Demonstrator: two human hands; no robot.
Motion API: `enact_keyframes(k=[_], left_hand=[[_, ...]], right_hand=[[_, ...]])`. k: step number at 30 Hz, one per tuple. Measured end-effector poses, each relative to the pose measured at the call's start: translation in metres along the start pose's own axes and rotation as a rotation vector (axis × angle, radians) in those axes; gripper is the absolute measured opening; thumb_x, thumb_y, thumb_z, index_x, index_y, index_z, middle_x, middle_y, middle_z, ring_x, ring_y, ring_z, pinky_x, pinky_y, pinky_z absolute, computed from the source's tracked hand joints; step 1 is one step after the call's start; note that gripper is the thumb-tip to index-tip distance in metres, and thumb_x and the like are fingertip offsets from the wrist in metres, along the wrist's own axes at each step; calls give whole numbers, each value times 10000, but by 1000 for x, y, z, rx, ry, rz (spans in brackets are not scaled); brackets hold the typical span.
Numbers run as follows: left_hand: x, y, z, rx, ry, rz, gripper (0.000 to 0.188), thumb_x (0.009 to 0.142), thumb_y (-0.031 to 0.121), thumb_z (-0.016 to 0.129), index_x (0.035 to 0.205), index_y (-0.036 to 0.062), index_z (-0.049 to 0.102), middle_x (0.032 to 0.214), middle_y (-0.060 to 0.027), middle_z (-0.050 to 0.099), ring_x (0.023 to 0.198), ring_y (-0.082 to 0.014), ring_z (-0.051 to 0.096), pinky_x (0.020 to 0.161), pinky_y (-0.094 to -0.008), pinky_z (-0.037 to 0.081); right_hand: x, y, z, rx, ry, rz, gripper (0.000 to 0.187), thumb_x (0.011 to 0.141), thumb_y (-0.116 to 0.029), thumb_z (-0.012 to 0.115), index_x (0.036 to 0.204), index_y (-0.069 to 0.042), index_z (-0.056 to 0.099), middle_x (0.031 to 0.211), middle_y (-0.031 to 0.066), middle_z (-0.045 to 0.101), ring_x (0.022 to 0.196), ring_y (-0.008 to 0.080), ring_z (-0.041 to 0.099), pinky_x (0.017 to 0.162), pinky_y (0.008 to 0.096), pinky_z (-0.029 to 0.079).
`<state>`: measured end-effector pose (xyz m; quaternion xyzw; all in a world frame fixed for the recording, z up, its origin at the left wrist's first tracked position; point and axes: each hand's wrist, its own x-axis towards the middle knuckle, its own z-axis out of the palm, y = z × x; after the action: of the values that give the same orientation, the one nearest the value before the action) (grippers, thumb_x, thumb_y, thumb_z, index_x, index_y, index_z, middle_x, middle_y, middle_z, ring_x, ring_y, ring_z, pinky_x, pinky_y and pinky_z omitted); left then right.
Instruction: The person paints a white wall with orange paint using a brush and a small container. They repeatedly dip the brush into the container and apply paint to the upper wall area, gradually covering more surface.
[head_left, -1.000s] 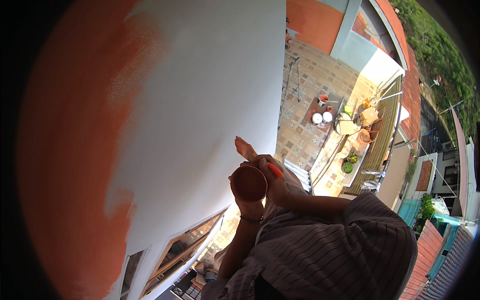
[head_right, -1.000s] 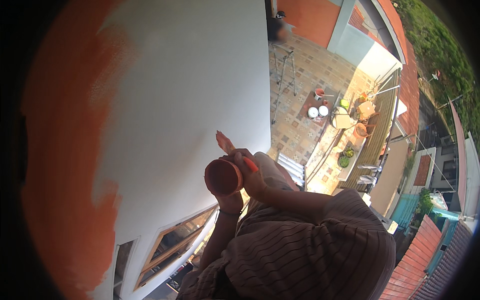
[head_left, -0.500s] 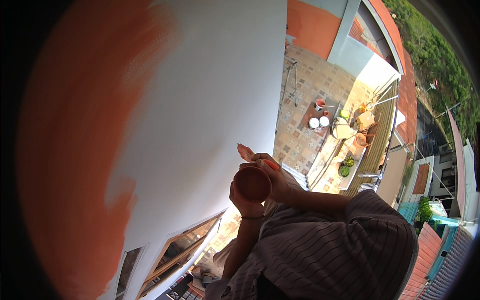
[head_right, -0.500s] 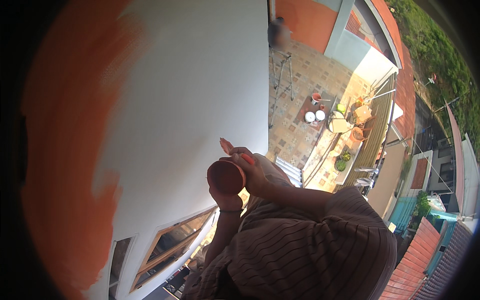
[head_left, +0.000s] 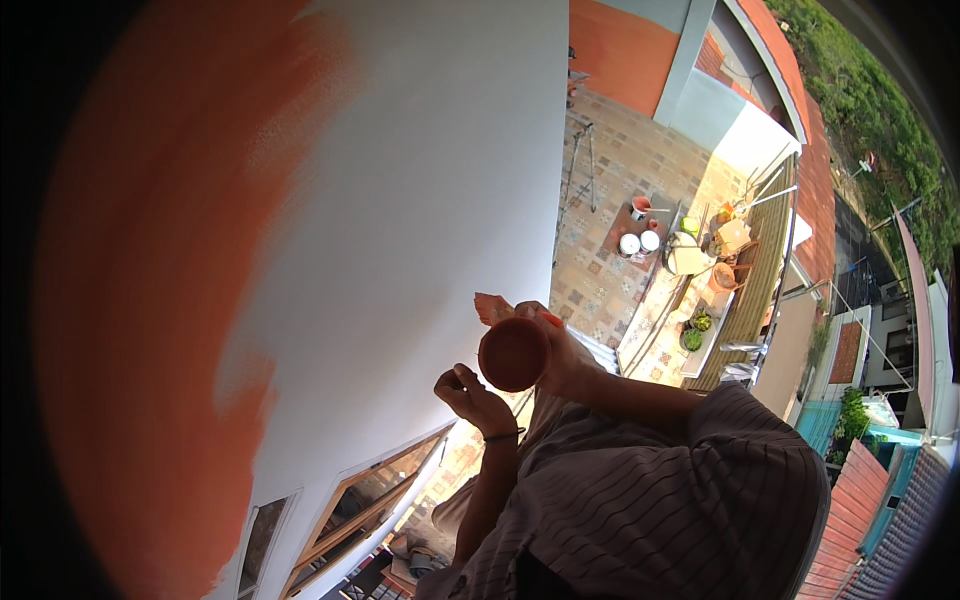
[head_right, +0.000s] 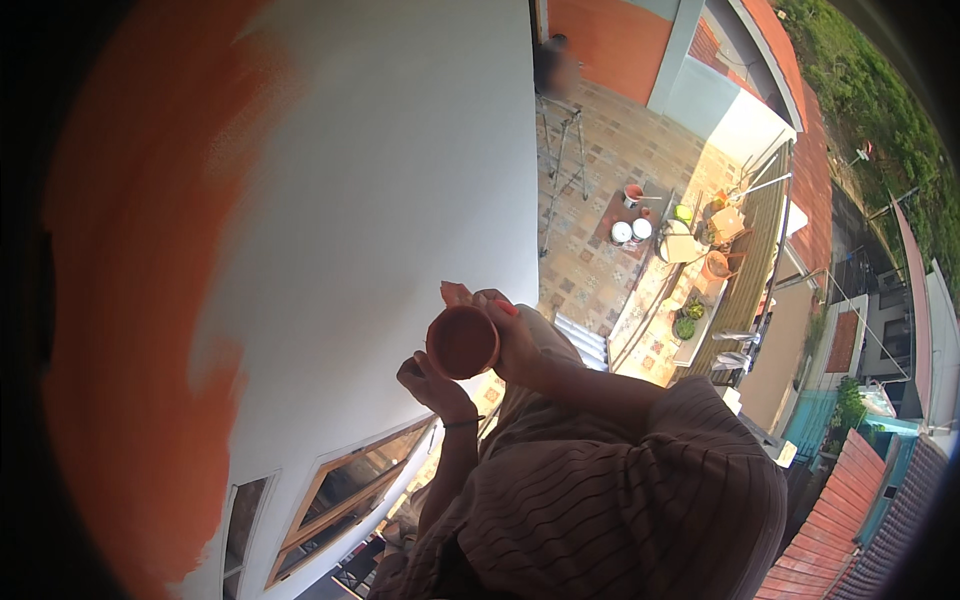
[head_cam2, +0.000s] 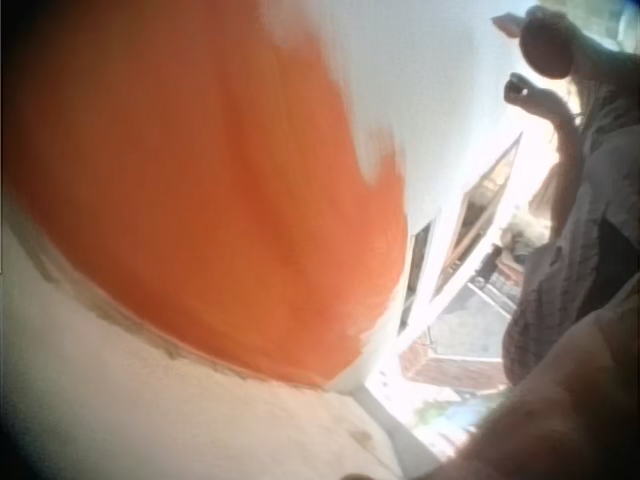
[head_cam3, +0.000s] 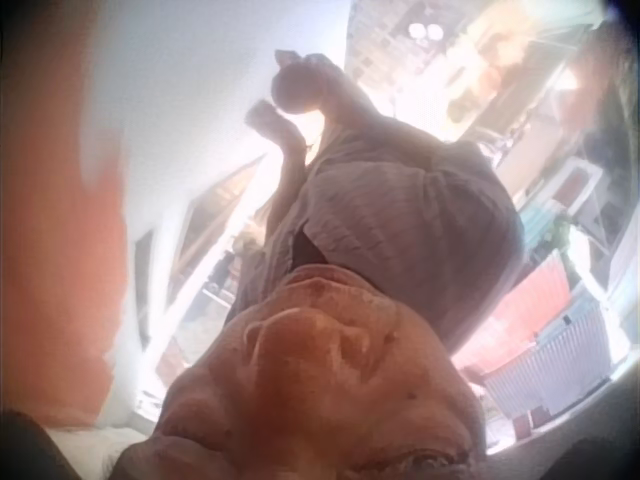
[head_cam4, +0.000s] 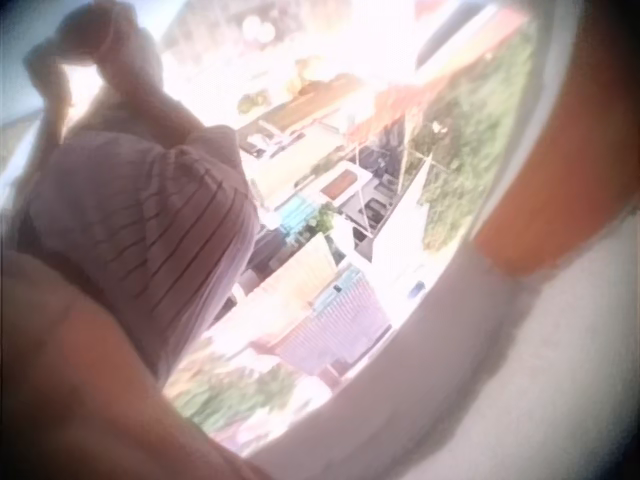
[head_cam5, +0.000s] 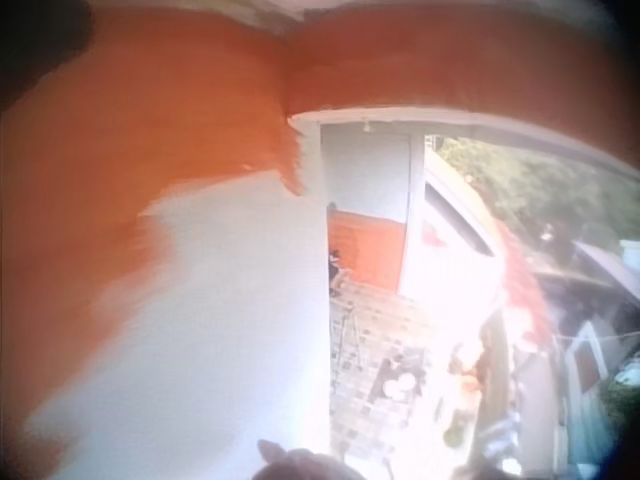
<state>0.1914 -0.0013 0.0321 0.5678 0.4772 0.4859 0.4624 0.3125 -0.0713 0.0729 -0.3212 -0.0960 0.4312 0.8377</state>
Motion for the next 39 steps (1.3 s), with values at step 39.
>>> enact_keyframes(k=[39], left_hand=[[-34, -310, -121, 241, -1678, 281, 177, 880, 197, 667, 944, 60, 759, 952, -154, 732, 873, -350, 712, 768, -430, 578]], right_hand=[[11, -80, -36, 166, 339, -5, 311, 1070, -378, 621, 1181, -101, 535, 1186, 122, 665, 1026, 193, 682, 867, 352, 577]])
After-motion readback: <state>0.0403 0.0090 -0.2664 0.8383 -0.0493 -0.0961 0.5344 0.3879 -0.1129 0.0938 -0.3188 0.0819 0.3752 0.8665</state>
